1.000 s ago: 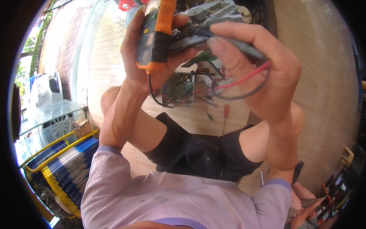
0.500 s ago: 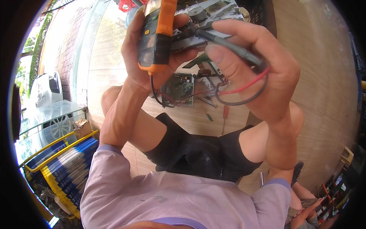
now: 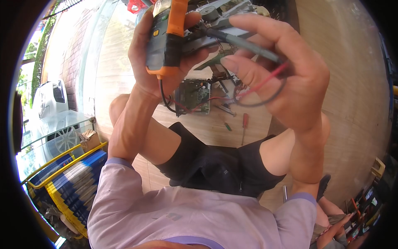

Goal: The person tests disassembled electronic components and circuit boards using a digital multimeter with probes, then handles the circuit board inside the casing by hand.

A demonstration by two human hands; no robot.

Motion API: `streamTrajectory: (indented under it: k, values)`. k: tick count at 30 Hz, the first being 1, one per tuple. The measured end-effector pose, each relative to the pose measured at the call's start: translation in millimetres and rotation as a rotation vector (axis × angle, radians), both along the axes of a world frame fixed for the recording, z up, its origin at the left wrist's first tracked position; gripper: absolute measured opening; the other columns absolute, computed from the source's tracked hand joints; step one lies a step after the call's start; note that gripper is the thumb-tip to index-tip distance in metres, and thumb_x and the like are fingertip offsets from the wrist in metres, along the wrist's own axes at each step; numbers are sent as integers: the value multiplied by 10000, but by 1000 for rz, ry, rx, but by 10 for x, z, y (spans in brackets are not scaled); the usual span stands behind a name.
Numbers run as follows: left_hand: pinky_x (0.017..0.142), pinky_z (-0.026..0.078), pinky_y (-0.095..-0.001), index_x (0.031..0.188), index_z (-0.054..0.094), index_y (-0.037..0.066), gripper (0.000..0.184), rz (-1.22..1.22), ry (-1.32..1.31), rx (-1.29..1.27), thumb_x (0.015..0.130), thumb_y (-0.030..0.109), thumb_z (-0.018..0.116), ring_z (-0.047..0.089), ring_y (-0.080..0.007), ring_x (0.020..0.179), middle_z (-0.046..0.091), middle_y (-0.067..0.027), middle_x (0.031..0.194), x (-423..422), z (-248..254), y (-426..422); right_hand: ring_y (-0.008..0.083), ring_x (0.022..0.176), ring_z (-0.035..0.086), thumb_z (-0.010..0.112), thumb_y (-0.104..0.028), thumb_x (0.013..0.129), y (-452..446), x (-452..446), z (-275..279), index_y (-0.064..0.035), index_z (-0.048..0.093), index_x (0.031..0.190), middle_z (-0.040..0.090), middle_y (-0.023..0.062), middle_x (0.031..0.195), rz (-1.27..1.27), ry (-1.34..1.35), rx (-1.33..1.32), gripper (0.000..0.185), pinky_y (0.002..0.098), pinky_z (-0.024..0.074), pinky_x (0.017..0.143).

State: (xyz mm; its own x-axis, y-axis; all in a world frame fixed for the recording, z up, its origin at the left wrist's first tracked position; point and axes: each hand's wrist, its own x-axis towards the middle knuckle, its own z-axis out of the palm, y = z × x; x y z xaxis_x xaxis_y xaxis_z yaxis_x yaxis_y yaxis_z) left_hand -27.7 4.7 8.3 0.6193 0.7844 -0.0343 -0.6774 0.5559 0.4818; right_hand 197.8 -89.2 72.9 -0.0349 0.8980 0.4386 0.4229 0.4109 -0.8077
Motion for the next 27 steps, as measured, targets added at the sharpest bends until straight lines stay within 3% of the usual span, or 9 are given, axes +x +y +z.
streamTrajectory:
  k: [7, 13, 18, 22, 23, 26, 27]
  values:
    - [897, 596, -586, 1409, 535, 39, 652, 26, 61, -8, 1031, 560, 428, 669, -359, 1118, 655, -196, 1258, -12, 79, 13, 67, 803, 597, 765, 58, 855, 5, 138, 29, 2, 675, 1275, 684, 32, 928, -68, -148, 114, 433, 187, 472, 703]
    - [922, 575, -575, 1390, 566, 93, 608, 192, 150, -37, 1031, 564, 429, 667, -328, 1137, 688, -138, 1232, 19, 240, 0, 144, 913, 677, 690, 103, 898, -50, 303, 226, 25, 720, 1160, 719, 101, 1009, -174, -520, 254, 275, 240, 536, 792]
    - [911, 585, -544, 1396, 562, 123, 576, 247, 104, 10, 1037, 553, 426, 669, -309, 1136, 684, -110, 1249, -14, 222, 52, 209, 816, 715, 727, 102, 837, -4, 323, 174, 34, 744, 1058, 745, 145, 954, -282, -556, 516, 232, 267, 560, 708]
    - [832, 648, -496, 1384, 561, 84, 550, 142, -136, 45, 1043, 501, 447, 708, -399, 1031, 695, -124, 1221, -17, 311, 187, 182, 712, 675, 713, 41, 914, -100, 199, 126, 112, 712, 1035, 736, 158, 887, -401, -516, 687, 140, 252, 544, 646]
    - [818, 657, -487, 1360, 568, 57, 544, 188, -201, -109, 1047, 485, 443, 718, -432, 988, 715, -117, 1175, -13, 364, 150, 181, 683, 662, 707, 14, 933, -144, 189, 123, 124, 707, 1028, 732, 159, 870, -435, -510, 719, 145, 252, 535, 624]
    - [834, 655, -500, 1342, 578, 62, 522, 179, -241, -52, 1051, 472, 437, 724, -432, 982, 729, -104, 1146, -97, 347, 187, 203, 611, 618, 651, -118, 994, -286, 298, 99, 119, 708, 1018, 718, 159, 827, -482, -365, 734, 245, 272, 496, 560]
    - [840, 649, -442, 1331, 581, 86, 493, 132, -237, 53, 1041, 474, 491, 713, -381, 1025, 718, -83, 1167, -107, 339, 182, 203, 587, 597, 613, -171, 1020, -305, 351, 25, 117, 707, 1021, 707, 157, 803, -459, -201, 710, 304, 274, 481, 552]
